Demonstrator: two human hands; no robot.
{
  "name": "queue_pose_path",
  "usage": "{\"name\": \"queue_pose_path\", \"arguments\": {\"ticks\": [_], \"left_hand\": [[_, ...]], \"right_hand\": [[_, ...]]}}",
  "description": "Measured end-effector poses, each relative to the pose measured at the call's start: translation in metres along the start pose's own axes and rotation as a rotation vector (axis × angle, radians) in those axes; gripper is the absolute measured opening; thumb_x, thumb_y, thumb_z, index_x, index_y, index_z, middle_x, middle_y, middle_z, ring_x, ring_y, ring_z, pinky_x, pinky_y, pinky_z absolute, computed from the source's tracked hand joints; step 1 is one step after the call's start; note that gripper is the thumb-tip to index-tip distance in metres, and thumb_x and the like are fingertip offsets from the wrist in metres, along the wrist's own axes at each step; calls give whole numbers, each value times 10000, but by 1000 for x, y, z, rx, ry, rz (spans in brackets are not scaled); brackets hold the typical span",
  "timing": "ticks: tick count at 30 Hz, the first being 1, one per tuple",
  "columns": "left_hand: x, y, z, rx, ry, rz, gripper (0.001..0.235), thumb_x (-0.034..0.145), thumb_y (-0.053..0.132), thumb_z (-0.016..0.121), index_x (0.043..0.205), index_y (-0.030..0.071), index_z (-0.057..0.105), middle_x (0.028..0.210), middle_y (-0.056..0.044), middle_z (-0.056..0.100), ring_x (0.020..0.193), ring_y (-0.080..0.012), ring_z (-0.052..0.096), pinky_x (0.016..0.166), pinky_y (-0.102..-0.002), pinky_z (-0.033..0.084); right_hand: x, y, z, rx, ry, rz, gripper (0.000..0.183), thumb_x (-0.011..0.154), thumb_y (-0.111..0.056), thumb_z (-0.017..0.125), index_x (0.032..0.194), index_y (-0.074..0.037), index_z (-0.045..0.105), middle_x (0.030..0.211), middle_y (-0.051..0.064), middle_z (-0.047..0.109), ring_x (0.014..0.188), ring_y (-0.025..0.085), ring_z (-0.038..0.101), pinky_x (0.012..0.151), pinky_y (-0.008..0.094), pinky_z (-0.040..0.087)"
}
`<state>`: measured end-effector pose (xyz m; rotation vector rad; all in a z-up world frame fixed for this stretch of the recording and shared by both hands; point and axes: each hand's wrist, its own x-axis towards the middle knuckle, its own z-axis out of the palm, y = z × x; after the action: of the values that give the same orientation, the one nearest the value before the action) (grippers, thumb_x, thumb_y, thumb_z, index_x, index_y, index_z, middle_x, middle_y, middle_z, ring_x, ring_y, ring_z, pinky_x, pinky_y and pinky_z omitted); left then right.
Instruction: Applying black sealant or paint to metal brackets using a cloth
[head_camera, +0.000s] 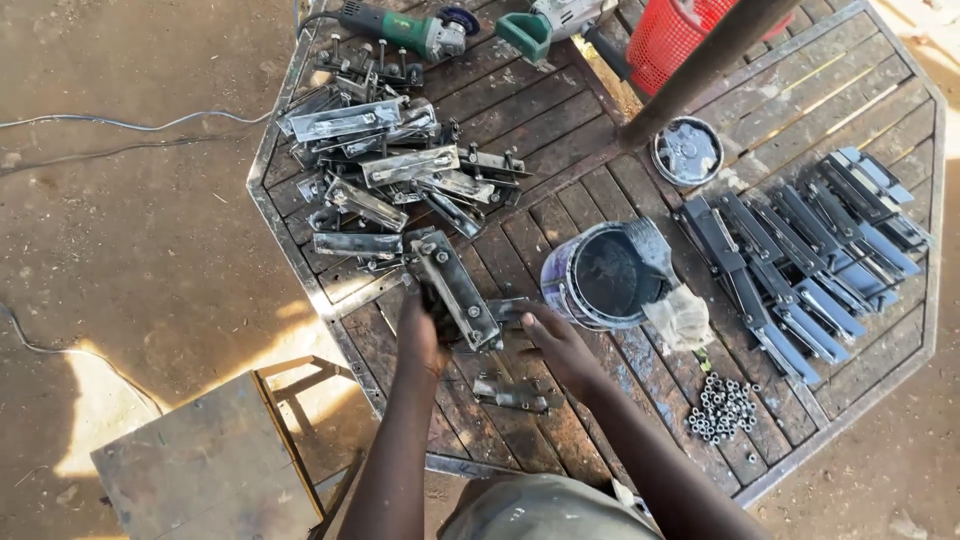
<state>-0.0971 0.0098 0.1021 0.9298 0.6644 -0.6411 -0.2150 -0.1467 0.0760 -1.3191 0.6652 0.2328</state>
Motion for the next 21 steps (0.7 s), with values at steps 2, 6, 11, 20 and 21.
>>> {"name": "queue_pose_path", "arguments": {"ticks": [2, 6, 11, 20, 21], "left_hand": [[-10, -10, 2, 29, -5, 12, 265, 891, 288, 455, 650, 235, 357, 586, 76, 216, 451, -93, 201, 421, -228, 159], [-36, -44, 10, 151, -18, 33, 229, 974, 379, 510, 824, 208, 477, 717, 34, 424, 619, -130, 400, 576, -261, 304], [-33, -93, -17, 423, -109, 18, 553, 1017, 577, 511, 1297, 129, 349, 1241, -147, 365, 1145, -323, 342, 973, -465, 278], [-44, -134, -18, 142, -248, -184, 532, 911, 585, 707, 1150, 129, 573, 989, -161, 722, 775, -279, 720, 571, -379, 637], [-46, -137, -18, 132, -231, -180, 428, 940, 515, 715, 1048, 107, 650, 909, -164, 758, 734, -254, 747, 599, -338, 633]], "right_hand": [[-4, 0, 3, 20, -35, -25, 582, 996, -378, 612, 1479, -67, 522, 1330, 205, 611, 1185, 303, 608, 917, 463, 559], [-21, -6, 13, -51, -97, -141, 672, 870, -266, 828, 1442, -42, 556, 1170, 178, 673, 1014, 236, 636, 800, 399, 600], [-35, 50, -19, -104, -24, -141, 746, 849, -193, 852, 1480, -33, 489, 1024, 134, 633, 861, 190, 618, 709, 323, 591], [-94, 38, -26, -46, 55, -123, 600, 904, -312, 764, 1421, -64, 586, 1163, 158, 599, 924, 233, 644, 726, 341, 569], [-91, 45, -36, -150, 87, -138, 551, 942, -387, 722, 1379, -62, 636, 1214, 207, 547, 955, 294, 656, 786, 423, 591]]}}
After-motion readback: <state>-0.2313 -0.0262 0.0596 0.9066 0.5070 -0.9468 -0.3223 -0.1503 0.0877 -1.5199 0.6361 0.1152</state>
